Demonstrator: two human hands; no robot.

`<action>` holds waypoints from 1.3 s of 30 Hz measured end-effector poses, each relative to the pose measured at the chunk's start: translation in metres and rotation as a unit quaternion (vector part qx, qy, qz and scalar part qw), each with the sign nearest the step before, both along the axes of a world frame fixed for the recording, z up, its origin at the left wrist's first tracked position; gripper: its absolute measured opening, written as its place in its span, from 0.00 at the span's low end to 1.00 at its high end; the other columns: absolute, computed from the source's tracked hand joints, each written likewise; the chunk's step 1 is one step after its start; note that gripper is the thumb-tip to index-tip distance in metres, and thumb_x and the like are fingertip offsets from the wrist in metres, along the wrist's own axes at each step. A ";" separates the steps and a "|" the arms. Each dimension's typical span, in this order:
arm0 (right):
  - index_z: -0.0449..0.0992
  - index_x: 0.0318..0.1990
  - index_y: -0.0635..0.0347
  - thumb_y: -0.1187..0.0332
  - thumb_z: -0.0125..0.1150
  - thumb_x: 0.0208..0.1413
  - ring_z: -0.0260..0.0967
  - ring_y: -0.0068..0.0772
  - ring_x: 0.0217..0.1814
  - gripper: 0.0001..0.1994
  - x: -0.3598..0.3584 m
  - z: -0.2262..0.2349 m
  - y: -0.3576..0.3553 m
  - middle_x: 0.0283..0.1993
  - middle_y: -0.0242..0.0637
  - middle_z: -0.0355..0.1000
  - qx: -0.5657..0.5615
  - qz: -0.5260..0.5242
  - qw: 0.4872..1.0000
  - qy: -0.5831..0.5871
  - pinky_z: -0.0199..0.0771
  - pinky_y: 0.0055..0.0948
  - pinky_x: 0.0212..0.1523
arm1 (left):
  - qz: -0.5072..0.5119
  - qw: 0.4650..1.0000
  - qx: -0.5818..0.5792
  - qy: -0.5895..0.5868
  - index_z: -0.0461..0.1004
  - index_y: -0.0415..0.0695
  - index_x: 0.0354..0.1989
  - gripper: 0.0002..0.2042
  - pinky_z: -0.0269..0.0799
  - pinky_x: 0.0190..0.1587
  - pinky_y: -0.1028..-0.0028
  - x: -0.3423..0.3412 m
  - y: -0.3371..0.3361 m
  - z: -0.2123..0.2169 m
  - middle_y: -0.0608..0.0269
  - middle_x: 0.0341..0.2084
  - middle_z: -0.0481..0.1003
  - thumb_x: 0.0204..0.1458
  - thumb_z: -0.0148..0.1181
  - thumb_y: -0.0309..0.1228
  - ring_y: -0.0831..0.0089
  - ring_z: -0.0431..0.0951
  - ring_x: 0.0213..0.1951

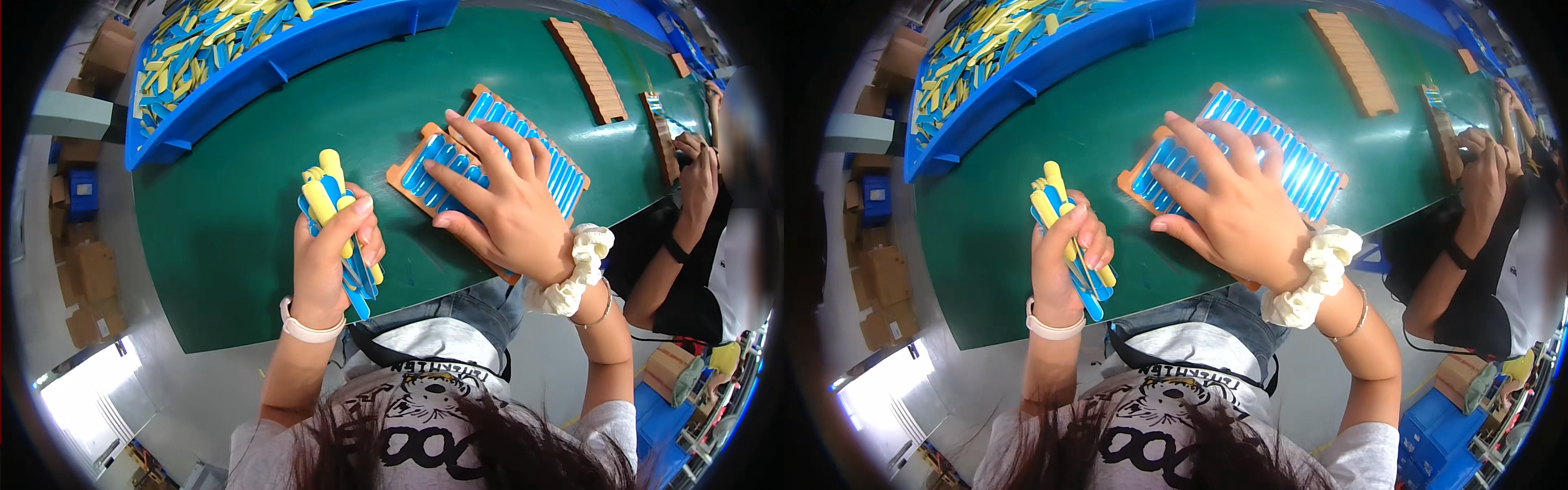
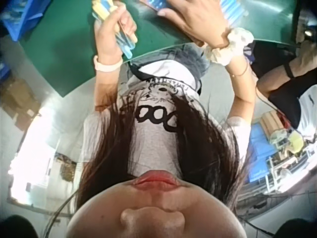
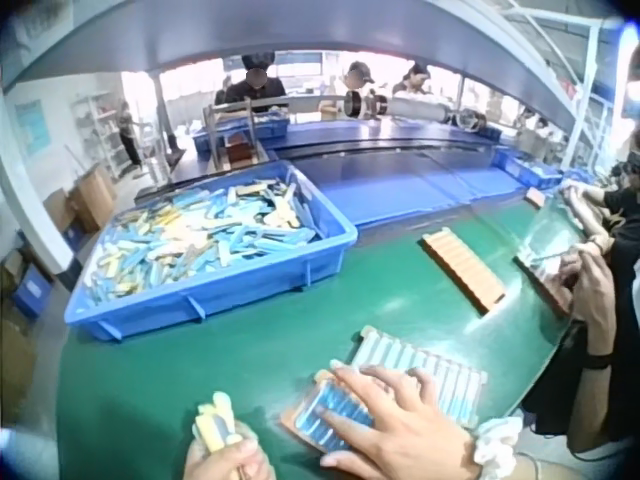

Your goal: The person assembles blue and yellow plastic strips into a brown plastic assembly tray by hand, inserting them into designated slots.

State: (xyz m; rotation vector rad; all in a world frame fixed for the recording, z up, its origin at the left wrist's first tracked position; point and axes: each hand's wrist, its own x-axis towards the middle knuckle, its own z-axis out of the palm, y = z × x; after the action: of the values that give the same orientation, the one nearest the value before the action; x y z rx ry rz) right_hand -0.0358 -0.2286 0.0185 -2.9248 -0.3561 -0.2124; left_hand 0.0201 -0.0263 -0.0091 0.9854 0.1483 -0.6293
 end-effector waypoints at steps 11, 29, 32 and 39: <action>0.78 0.40 0.47 0.47 0.62 0.46 0.51 0.45 0.65 0.19 0.008 -0.007 0.015 0.63 0.37 0.59 -0.048 -0.021 0.997 -0.057 0.46 0.53 0.59 | -0.004 1.000 -0.025 0.004 0.66 0.42 0.37 0.06 0.59 0.17 0.78 0.001 0.002 -0.002 0.67 0.16 0.64 0.53 0.54 0.27 0.79 0.64 0.14; 0.75 0.51 0.47 0.44 0.54 0.51 0.50 0.49 0.64 0.24 -0.053 -0.004 0.010 0.65 0.43 0.56 0.024 -0.097 0.995 0.033 0.42 0.48 0.60 | -0.011 0.999 0.024 -0.042 0.64 0.41 0.36 0.04 0.57 0.17 0.79 -0.003 -0.002 -0.001 0.68 0.15 0.63 0.54 0.51 0.26 0.80 0.62 0.13; 0.74 0.52 0.46 0.44 0.54 0.51 0.50 0.48 0.64 0.25 -0.048 -0.007 0.012 0.66 0.42 0.55 0.018 -0.101 0.995 0.019 0.42 0.48 0.60 | -0.016 0.999 0.025 -0.038 0.64 0.41 0.36 0.04 0.57 0.17 0.79 -0.004 -0.004 -0.002 0.68 0.15 0.63 0.54 0.51 0.26 0.81 0.63 0.13; 0.74 0.49 0.46 0.44 0.55 0.50 0.50 0.46 0.64 0.24 -0.048 -0.009 0.014 0.64 0.41 0.55 0.003 -0.102 0.995 0.009 0.44 0.54 0.56 | -0.007 0.999 0.025 -0.035 0.64 0.41 0.36 0.04 0.57 0.17 0.79 -0.005 -0.004 0.000 0.68 0.15 0.63 0.55 0.51 0.27 0.81 0.62 0.13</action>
State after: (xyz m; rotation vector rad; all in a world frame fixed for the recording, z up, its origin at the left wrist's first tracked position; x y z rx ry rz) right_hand -0.0839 -0.2142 0.0090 -2.9543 -0.0530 -0.2139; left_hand 0.0154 -0.0307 -0.0093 1.0564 0.0952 -0.6050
